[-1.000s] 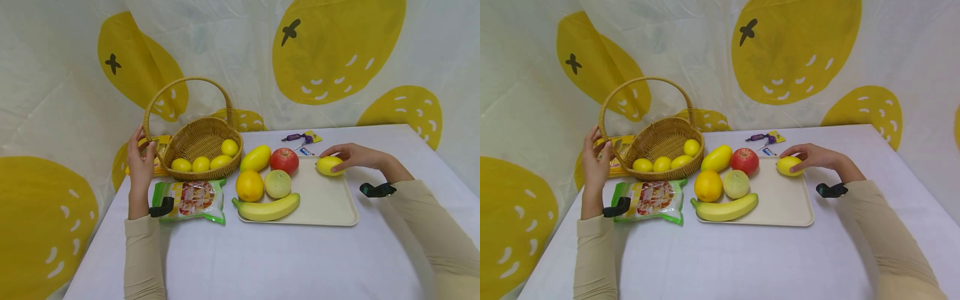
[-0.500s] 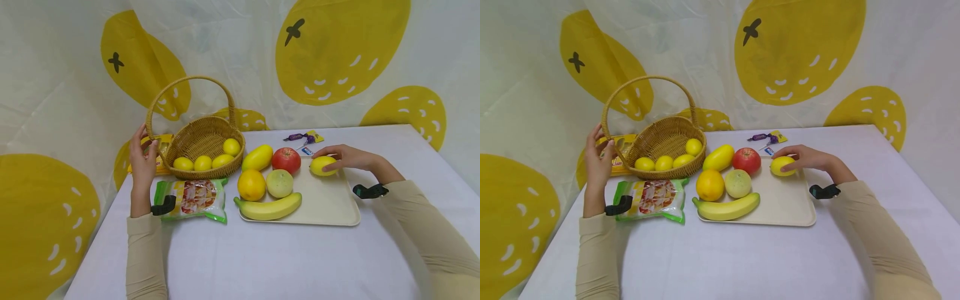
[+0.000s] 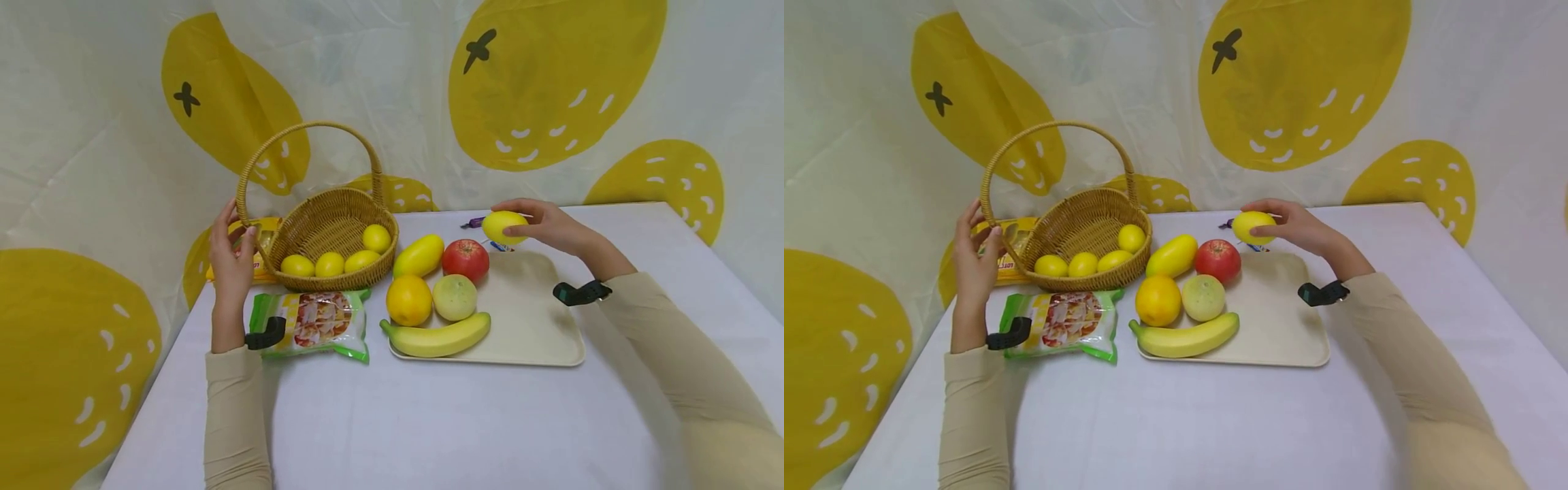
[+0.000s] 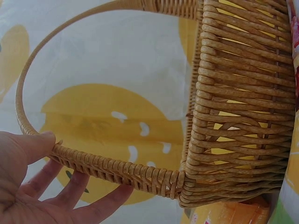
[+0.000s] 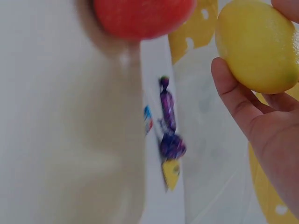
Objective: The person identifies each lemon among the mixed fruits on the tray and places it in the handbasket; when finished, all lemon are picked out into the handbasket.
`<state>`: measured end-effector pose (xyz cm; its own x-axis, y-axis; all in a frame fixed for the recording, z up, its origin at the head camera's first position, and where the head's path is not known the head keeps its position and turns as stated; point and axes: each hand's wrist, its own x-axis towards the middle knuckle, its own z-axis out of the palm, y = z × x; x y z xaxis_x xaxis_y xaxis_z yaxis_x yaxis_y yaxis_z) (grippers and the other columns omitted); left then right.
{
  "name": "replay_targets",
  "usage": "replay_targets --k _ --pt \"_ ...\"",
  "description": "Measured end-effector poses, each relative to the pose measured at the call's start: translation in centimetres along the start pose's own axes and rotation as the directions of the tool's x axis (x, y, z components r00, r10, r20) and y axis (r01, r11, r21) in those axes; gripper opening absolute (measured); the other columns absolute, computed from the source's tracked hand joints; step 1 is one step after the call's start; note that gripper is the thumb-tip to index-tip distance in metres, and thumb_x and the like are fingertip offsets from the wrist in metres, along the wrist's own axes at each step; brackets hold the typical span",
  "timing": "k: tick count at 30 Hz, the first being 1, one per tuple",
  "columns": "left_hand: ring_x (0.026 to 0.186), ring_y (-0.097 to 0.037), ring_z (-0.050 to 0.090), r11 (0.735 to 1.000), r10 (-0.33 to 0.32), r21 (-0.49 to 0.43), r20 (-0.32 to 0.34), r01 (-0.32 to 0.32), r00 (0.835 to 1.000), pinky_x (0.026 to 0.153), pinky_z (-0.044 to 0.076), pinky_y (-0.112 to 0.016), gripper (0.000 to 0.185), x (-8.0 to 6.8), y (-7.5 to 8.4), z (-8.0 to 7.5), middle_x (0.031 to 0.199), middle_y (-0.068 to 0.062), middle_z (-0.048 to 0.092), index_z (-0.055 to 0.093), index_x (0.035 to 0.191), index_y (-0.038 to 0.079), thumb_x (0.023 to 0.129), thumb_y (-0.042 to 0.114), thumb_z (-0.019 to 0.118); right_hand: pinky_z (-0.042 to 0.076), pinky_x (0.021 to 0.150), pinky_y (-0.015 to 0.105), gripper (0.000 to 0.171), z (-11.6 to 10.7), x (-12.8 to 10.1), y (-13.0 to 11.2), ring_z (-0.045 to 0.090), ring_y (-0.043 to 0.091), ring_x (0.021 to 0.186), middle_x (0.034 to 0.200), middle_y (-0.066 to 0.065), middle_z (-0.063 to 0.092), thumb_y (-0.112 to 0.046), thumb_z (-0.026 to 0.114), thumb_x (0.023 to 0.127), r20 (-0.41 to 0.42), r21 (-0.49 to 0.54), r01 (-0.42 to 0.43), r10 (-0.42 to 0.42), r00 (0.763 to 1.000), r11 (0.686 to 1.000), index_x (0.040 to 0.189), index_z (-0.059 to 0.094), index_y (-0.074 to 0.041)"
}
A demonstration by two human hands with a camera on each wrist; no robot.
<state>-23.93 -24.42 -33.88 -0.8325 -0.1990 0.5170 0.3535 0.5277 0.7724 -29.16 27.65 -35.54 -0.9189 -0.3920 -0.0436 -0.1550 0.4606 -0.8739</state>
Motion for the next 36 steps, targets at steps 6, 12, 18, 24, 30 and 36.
replay_targets --k 6,12,18,24,30,36 --pt "0.122 -0.036 0.053 1.0 -0.014 0.011 0.006 0.014 1.0 0.084 0.048 -0.011 0.052 -0.4 1.6 0.1 0.138 -0.021 0.043 0.035 0.15 0.011 0.101 0.006 0.05 0.052 0.087 0.02 0.048 1.9 2.6 -2.8 0.057 0.02 0.108 0.135 0.004 0.05 -0.013 0.063 0.095 0.052 0.08 0.073 -0.078 0.996 0.994 0.141 0.05 -0.007" --pt "0.122 -0.035 0.053 1.0 -0.013 0.012 0.003 0.013 1.0 0.081 0.048 -0.011 0.052 0.0 0.3 0.2 0.139 -0.017 0.043 0.035 0.151 0.015 0.101 0.008 0.051 0.051 0.09 0.025 0.049 5.2 5.4 -5.5 0.055 0.023 0.111 0.138 0.008 0.049 -0.013 0.064 0.095 0.142 0.18 0.136 -0.163 0.976 0.974 0.141 0.049 -0.006" --pt "0.122 -0.033 0.054 1.0 -0.01 0.007 0.01 0.01 1.0 0.082 0.049 -0.012 0.052 0.0 -0.1 0.4 0.139 -0.015 0.043 0.036 0.15 0.02 0.101 0.011 0.051 0.046 0.1 0.032 0.05 9.5 8.0 -7.7 0.045 0.021 0.128 0.143 0.008 0.048 -0.011 0.067 0.092 0.229 0.182 0.213 -0.252 0.94 0.96 0.14 0.051 -0.004" --pt "0.122 -0.034 0.053 1.0 -0.008 -0.008 0.017 0.008 1.0 0.083 0.048 -0.012 0.051 -0.1 -0.1 0.6 0.139 -0.015 0.043 0.037 0.15 0.019 0.101 0.011 0.051 0.045 0.102 0.034 0.051 13.1 9.8 -9.2 0.05 0.021 0.122 0.143 0.007 0.049 -0.013 0.071 0.09 0.316 0.104 0.25 -0.27 0.91 0.963 0.137 0.054 -0.005" --pt "0.123 -0.034 0.053 1.0 -0.013 -0.004 0.028 0.013 1.0 0.084 0.05 -0.016 0.053 0.0 -0.2 0.6 0.139 -0.015 0.043 0.035 0.151 0.018 0.101 0.011 0.052 0.044 0.101 0.036 0.051 14.4 11.0 -10.8 0.052 0.019 0.118 0.142 0.004 0.05 -0.017 0.072 0.089 0.369 0.038 0.246 -0.242 0.897 0.969 0.137 0.055 -0.01" --pt "0.123 -0.033 0.051 0.999 -0.024 -0.026 0.021 0.024 1.0 0.079 0.049 -0.013 0.054 0.1 -0.3 0.2 0.14 -0.014 0.041 0.033 0.152 0.017 0.101 0.011 0.051 0.044 0.099 0.036 0.052 15.3 12.2 -12.3 0.05 0.019 0.12 0.144 0.004 0.048 -0.017 0.07 0.091 0.426 0.042 0.249 -0.243 0.872 0.968 0.14 0.052 -0.009"
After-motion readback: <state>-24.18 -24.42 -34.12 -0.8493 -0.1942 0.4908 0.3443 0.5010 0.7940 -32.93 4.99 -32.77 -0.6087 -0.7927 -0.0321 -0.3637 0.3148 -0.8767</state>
